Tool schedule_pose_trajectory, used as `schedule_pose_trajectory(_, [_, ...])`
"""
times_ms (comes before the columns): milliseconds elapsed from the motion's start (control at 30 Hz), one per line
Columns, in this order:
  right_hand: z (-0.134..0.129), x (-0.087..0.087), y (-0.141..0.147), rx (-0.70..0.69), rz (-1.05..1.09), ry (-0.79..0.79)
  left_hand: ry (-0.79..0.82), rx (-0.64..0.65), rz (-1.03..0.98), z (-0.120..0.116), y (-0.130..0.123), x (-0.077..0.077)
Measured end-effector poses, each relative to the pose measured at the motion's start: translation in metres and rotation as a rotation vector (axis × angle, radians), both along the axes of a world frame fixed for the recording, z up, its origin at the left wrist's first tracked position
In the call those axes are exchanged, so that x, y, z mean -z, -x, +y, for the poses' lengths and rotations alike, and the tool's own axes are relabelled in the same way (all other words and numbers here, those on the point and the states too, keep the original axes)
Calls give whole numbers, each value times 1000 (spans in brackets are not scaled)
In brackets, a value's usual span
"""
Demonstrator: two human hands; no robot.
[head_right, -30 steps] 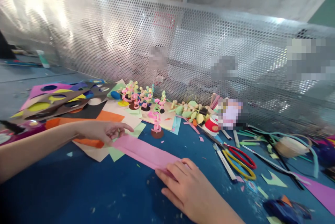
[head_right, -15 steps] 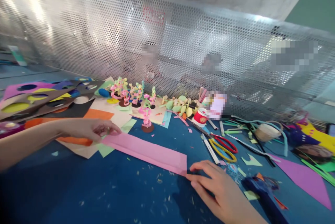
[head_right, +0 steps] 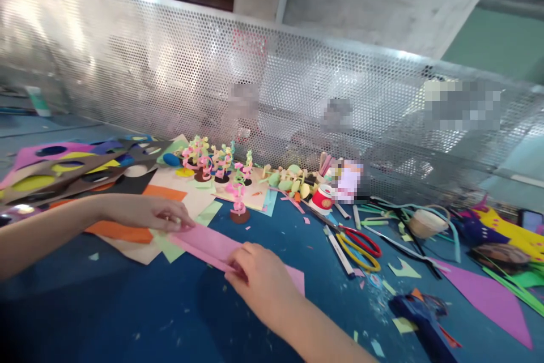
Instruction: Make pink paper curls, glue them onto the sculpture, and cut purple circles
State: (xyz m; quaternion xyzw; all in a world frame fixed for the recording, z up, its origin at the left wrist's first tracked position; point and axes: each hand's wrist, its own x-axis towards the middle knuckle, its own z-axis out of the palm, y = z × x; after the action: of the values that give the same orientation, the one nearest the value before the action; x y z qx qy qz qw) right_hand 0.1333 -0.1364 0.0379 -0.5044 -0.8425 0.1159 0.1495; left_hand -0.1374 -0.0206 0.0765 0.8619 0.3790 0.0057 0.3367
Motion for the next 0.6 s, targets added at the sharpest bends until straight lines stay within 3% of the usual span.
schedule_pose_trajectory(100, [-5, -21, -1, 9, 155, 18, 185, -56, -135, 12, 2, 0])
schedule_pose_trajectory(200, [-13, -51, -10, 15, 446, 89, 275, -269, -524, 18, -7, 3])
schedule_pose_trajectory(267, [-15, -62, -17, 57, 736, 167, 494, -288, -780, 14, -22, 2])
schedule_pose_trajectory(333, [-13, -61, -22, 105, 1053, 280, 733, -212, -912, 2, -43, 0])
schedule_pose_trajectory(400, [-7, -50, -22, 138, 1277, 418, 861, -142, -951, -14, -66, 0])
schedule_pose_trajectory(533, [5, -25, -16, 211, 1342, 553, 847, -118, -968, -38, -101, 12])
schedule_pose_trajectory(600, [9, -18, -15, 247, 1279, 550, 779, -232, -1033, -42, -109, 24])
